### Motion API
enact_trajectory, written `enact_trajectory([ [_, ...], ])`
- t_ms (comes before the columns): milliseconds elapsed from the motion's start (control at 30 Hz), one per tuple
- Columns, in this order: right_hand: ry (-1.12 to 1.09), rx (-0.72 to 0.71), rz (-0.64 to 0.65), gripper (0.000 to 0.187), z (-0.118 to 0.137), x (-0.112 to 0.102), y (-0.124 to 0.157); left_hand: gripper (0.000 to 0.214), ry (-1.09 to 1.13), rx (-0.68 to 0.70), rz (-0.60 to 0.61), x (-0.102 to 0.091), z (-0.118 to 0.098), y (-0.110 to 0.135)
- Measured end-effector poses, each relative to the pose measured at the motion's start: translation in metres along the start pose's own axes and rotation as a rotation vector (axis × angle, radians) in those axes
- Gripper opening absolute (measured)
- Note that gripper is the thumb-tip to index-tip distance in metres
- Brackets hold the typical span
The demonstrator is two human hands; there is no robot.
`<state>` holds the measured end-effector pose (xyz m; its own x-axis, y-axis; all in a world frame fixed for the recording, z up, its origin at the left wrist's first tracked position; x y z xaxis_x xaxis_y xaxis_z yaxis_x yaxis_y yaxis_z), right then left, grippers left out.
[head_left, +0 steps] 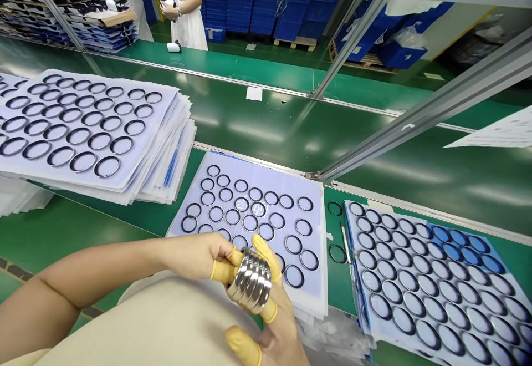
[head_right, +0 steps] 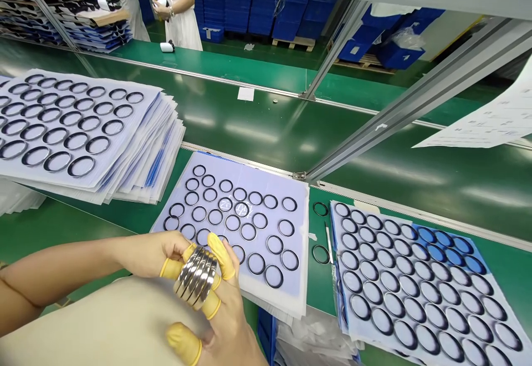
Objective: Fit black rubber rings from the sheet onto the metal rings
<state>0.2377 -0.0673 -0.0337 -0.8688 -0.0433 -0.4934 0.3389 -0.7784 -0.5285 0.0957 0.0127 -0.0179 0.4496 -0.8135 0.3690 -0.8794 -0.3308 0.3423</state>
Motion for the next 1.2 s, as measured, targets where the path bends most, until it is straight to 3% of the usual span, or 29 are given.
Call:
enact_trajectory([
  [100,-0.081,0.042,-0.048,0.040,-0.001,0.001,0.003,0.037,-0.041,-0.022,-0.026,-0.001,-0.004,0.003],
  [233,-0.164,0.062,-0.298,0.026,0.000,-0.006,0.004,0.033,-0.128,0.020,-0.060,-0.002,-0.010,0.007],
  [300,-0.252,0.111,-0.356,0.021,0.000,-0.010,0.004,0.029,-0.156,0.037,-0.050,-0.002,-0.012,0.008],
  [433,-0.402,0.238,-0.281,0.017,0.006,-0.010,0.001,0.025,-0.196,0.011,-0.059,-0.002,-0.011,0.009],
  [733,-0.487,0.260,-0.180,0.021,0.008,-0.005,0.006,0.021,-0.124,-0.041,0.010,0.000,-0.003,0.006],
  [833,-0.551,0.265,-0.041,0.032,0.006,-0.003,0.008,0.018,-0.287,0.014,-0.016,0.000,-0.007,0.005],
  [967,-0.611,0.394,0.118,0.044,0.003,0.005,0.009,0.021,-0.676,0.195,-0.096,0.004,-0.020,0.007],
  [1200,-0.882,0.384,0.150,0.036,0.004,0.016,0.003,0.031,-0.903,0.301,-0.031,0.016,-0.035,0.011],
])
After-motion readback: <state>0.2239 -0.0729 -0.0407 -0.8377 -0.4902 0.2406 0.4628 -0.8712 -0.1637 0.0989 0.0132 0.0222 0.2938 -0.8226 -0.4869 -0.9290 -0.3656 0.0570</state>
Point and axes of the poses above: each hand's wrist, its own y-axis away from the middle knuckle, its own x-axis out of the palm, z = x × y, the point moved 3 cm from there along -y, towards the middle knuckle
